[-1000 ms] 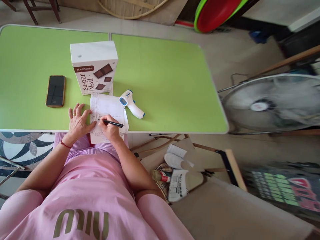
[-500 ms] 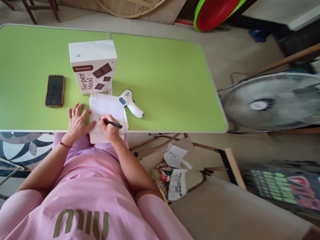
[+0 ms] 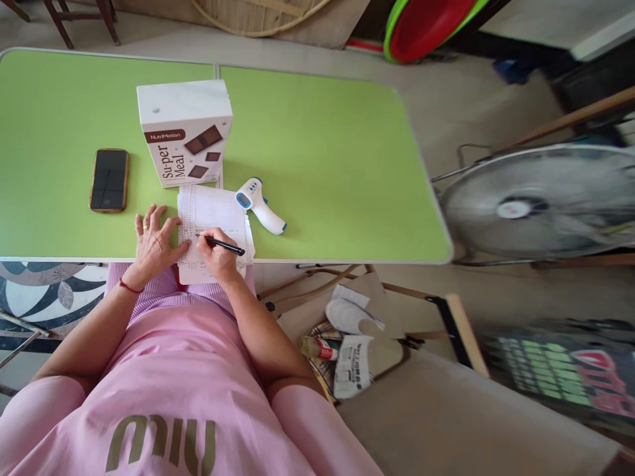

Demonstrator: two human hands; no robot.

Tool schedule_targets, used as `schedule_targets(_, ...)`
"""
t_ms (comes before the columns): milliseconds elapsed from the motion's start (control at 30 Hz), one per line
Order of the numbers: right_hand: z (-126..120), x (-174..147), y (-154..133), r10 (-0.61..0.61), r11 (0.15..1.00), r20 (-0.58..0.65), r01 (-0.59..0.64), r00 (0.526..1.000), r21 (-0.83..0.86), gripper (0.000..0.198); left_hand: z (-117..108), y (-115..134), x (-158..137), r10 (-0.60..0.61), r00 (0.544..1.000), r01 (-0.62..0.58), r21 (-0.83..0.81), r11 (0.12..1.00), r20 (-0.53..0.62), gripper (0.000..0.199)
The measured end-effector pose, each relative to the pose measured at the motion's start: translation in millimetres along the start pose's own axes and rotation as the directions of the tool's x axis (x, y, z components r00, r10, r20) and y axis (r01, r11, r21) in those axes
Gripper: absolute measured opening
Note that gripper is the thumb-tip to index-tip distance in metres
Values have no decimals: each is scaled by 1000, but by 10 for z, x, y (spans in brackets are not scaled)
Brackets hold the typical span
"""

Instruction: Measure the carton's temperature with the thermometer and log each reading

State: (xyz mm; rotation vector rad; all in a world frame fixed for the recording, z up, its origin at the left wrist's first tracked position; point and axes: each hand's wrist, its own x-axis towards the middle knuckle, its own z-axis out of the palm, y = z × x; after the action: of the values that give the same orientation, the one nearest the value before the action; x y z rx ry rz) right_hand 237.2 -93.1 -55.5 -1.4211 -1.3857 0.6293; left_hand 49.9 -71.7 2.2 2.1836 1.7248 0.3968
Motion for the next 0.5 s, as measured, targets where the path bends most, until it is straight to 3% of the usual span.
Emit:
schedule_targets(200, -5, 1, 0, 21, 999, 20, -20, 1000, -33, 21, 44, -27, -5, 7, 999, -9, -37, 999, -37, 44)
schedule_targets(500, 1, 20, 0, -7, 1000, 9, 7, 1000, -29, 22, 14, -8, 2, 8, 1000, -8, -11, 1000, -5, 47)
